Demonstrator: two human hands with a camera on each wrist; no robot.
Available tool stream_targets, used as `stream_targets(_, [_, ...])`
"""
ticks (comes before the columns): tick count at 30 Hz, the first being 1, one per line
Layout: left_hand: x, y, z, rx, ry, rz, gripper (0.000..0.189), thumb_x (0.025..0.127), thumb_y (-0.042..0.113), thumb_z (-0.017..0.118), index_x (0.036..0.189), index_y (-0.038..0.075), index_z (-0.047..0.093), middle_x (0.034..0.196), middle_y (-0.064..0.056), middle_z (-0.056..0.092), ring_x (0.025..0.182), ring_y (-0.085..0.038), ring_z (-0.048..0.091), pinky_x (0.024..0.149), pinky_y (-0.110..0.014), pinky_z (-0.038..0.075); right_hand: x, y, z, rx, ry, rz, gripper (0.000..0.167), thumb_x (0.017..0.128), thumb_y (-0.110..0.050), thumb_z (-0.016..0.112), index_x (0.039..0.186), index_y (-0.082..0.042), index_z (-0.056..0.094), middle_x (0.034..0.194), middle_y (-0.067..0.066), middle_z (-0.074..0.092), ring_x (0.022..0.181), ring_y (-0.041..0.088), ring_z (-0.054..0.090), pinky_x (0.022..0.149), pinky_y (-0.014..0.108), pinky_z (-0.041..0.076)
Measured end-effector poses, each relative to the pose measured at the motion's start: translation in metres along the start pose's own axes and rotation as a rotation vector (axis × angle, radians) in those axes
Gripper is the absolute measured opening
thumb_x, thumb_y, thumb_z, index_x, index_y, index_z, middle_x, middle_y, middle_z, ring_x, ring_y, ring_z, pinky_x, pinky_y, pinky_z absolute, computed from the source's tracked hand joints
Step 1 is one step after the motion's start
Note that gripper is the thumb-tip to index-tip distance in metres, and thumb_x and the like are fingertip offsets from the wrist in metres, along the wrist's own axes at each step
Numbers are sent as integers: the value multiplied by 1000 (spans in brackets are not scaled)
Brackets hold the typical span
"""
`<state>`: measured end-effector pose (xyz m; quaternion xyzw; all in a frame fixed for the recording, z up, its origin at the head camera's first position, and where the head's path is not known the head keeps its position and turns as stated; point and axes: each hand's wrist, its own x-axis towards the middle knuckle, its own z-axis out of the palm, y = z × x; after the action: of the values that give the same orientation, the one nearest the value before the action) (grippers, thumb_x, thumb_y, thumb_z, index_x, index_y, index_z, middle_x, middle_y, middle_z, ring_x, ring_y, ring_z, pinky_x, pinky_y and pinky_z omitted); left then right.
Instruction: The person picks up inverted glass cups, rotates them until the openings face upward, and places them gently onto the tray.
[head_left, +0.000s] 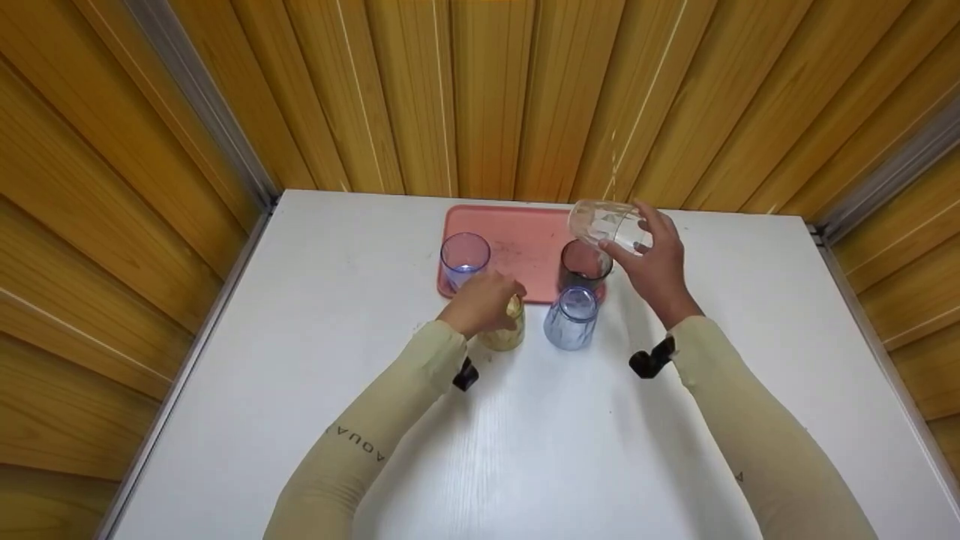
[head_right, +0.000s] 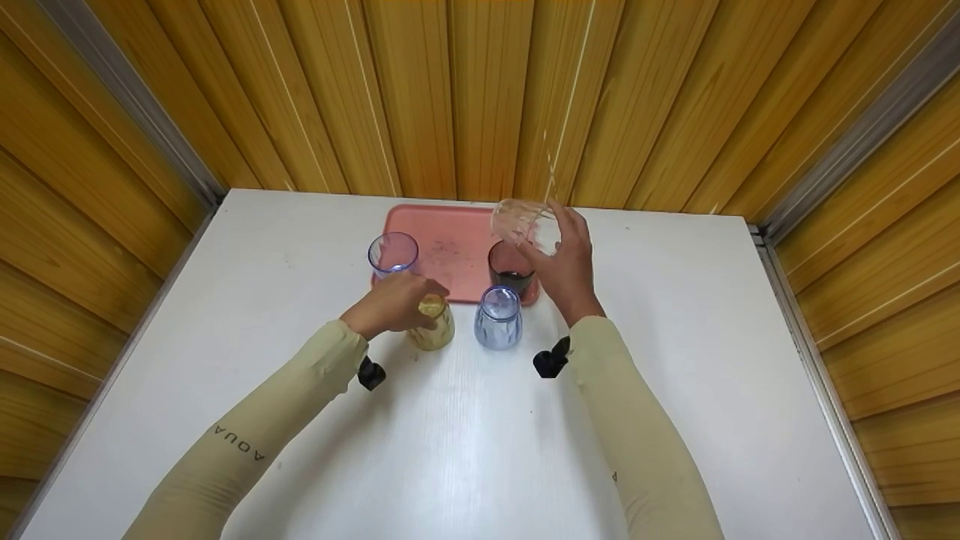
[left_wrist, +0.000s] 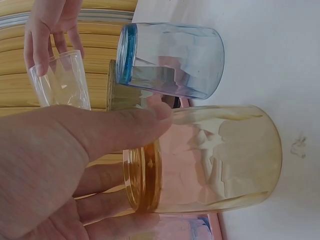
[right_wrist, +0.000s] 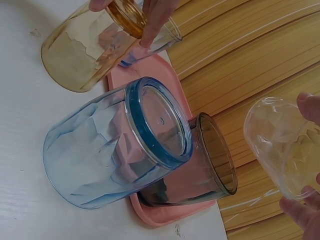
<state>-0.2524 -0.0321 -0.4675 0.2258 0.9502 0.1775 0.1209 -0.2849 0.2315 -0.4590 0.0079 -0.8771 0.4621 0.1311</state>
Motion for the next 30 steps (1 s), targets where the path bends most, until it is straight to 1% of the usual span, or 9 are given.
stream_targets(6, [-1, 0, -1, 25, 1, 12, 49, 75, 19, 84, 121, 18, 68, 119, -2, 70, 107, -22, 67, 94, -39, 54, 2, -2, 1, -7, 7, -14, 78, 81, -35, 77, 147, -25, 38, 144, 11, 39, 134, 31, 40, 103, 50, 47])
stream_targets(12, [-1, 0, -1, 21, 0, 8, 49, 75, 19, 84, 121, 18, 68, 120, -1, 69, 107, -23, 67, 94, -39, 54, 4, -3, 1, -9, 11, -25, 78, 80, -34, 78, 147, -23, 39, 144, 10, 39, 134, 31, 40, 103, 49, 47])
stream_targets(17, [1, 1, 0, 23, 3, 11, 49, 75, 19, 84, 121, 18, 68, 119, -2, 70, 107, -22, 67, 94, -39, 55, 6, -2, 1, -38, 3, -19, 78, 81, -37, 77, 147, -26, 38, 143, 11, 39, 134, 30, 39, 104, 50, 46])
stream_targets(23, [2, 2, 0, 5, -3, 13, 50, 74, 17, 84, 121, 19, 68, 119, -1, 70, 107, -22, 67, 93, -38, 55, 8, -1, 0, -69, 6, -22, 76, 82, -37, 76, 147, -29, 38, 144, 11, 39, 135, 29, 39, 105, 49, 45])
stream_targets(30, [3, 2, 0, 0, -8, 1, 50, 74, 18, 84, 122, 19, 68, 119, -1, 70, 108, -21, 66, 93, -39, 55, 10, 0, 4, -80, -2, -45, 77, 82, -36, 76, 147, -28, 37, 143, 10, 40, 135, 28, 39, 105, 50, 45])
